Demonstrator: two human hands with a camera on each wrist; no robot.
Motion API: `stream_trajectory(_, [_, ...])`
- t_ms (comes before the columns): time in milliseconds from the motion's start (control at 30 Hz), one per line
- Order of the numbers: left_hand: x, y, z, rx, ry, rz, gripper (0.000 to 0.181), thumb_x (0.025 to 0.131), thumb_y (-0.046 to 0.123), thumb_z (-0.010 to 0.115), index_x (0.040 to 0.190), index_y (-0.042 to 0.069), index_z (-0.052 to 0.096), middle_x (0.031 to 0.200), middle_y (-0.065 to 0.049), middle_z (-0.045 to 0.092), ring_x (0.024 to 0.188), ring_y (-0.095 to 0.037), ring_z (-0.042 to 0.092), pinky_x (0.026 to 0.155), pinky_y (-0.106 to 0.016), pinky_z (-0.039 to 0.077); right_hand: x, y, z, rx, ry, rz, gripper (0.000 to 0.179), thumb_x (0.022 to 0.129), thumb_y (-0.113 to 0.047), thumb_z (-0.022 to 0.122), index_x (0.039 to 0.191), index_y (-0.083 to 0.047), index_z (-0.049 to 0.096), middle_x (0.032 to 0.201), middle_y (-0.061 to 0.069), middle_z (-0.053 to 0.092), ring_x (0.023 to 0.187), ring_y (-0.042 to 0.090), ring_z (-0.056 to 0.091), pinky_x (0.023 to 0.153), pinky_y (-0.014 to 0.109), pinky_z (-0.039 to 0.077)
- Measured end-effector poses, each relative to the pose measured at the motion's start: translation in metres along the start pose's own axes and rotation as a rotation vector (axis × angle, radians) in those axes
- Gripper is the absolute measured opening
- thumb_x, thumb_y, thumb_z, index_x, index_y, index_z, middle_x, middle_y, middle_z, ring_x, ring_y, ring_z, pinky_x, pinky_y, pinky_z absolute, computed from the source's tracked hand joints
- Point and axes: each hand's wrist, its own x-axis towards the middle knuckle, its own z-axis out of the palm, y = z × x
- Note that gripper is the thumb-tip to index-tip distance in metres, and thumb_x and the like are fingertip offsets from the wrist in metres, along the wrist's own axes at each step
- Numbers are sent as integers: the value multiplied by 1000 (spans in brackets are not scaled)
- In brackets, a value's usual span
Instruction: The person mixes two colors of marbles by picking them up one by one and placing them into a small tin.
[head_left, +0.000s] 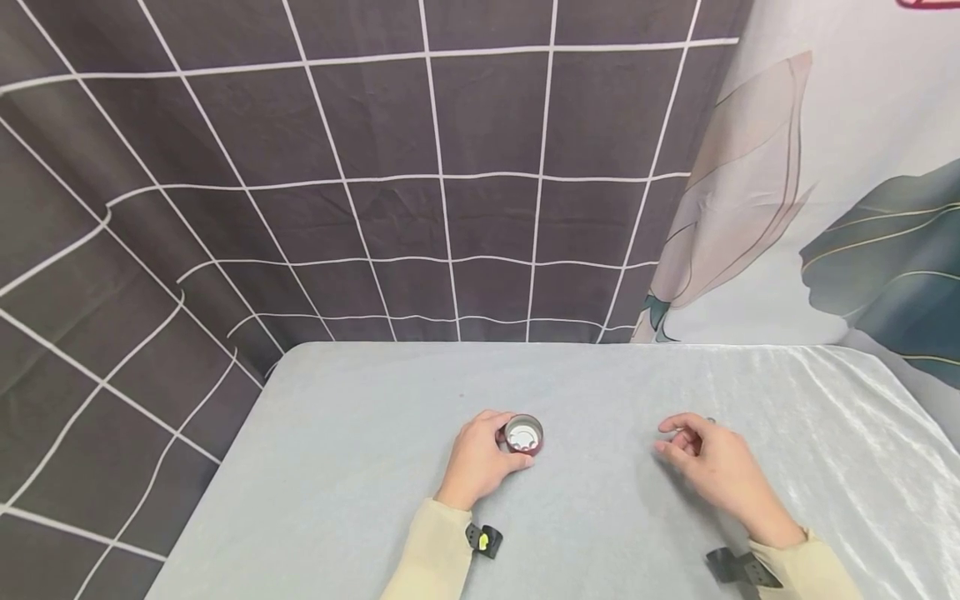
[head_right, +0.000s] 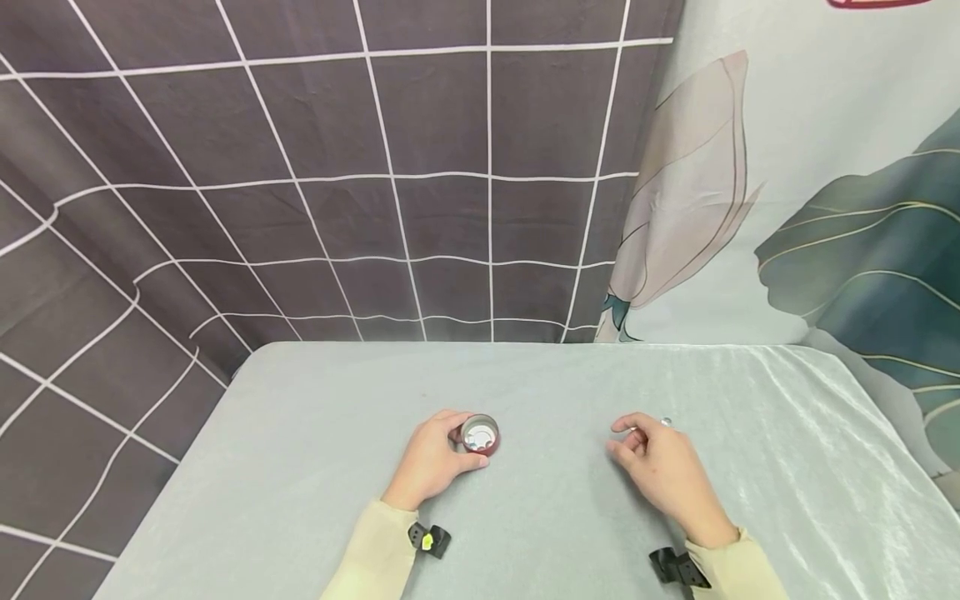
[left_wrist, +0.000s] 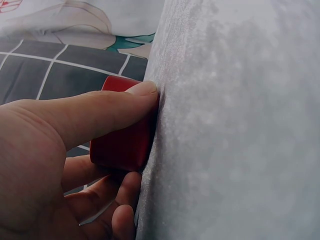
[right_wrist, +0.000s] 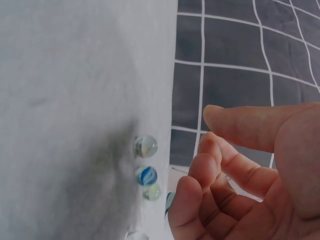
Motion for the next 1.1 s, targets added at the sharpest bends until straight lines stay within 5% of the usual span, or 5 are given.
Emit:
stream_trajectory(533, [0,1,-1,-5,-3,4,50,72,18,91,116,7,73,107,-3,67,87,-13,58,80,-33,48,-4,11,-5,-6,22,36,23,86,-17,79,103,-3,71,73,-4,62,60,2,50,55,24,41])
stream_trajectory(1100, [1,2,-1,0,-2,4,50,72,18,91,117,7,72,112,-5,68,99,-20,63,89,-39,50,-6,26,-12,-34,-1,95,22,89,-21,76,103,-5,71,77,-3,64,63,4,52,58,26,41])
